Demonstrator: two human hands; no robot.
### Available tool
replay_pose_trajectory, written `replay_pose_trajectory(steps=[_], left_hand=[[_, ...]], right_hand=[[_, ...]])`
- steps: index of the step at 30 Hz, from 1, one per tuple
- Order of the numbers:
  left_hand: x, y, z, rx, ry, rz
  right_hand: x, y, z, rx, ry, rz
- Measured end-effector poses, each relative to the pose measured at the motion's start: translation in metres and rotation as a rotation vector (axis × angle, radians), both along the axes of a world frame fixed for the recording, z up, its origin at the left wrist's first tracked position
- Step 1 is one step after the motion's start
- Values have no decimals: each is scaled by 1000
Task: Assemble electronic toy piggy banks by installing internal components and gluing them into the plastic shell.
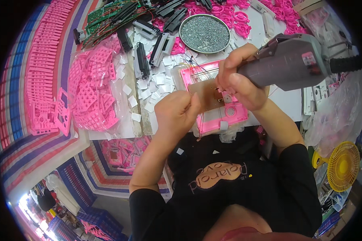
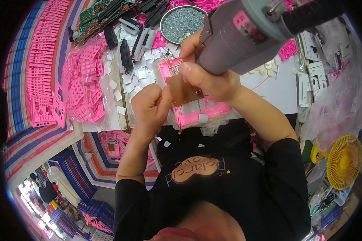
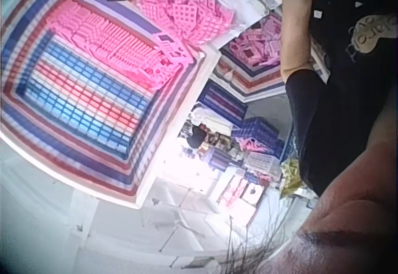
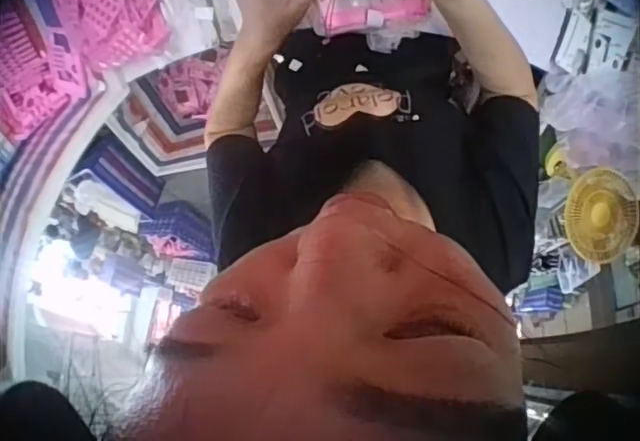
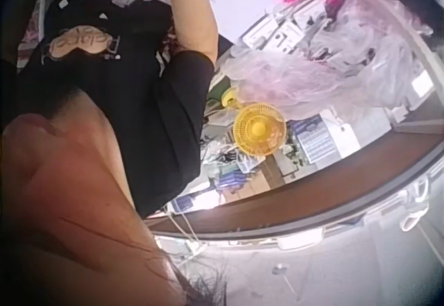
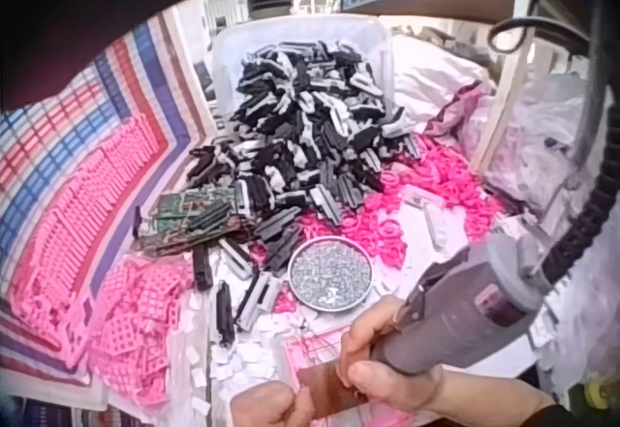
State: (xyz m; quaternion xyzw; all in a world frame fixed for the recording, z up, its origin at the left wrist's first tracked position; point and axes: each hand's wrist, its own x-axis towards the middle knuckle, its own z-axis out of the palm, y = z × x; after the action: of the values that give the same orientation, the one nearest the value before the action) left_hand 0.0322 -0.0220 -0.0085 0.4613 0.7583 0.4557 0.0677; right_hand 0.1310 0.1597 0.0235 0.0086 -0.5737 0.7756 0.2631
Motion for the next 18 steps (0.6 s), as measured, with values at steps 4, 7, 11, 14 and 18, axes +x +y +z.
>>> replay_pose_trajectory(steps=[4,7,11,14,18], left_hand=[[4,8,-3,-89,287,-72],[11,11,-7,-114,324,-85],[17,3,-7,-160,318,-51],[18,3,-12,-141,265,2],[18,5,-12,-158,160,-1]], right_hand=[[-4,1,-4,106,2,-16],[-11,0,-7,206,29,-7],[-13,-1,-11,301,-2,-11],[-12,-2,-10,410,-49,9],[-16,0,-9,378,-22,49]])
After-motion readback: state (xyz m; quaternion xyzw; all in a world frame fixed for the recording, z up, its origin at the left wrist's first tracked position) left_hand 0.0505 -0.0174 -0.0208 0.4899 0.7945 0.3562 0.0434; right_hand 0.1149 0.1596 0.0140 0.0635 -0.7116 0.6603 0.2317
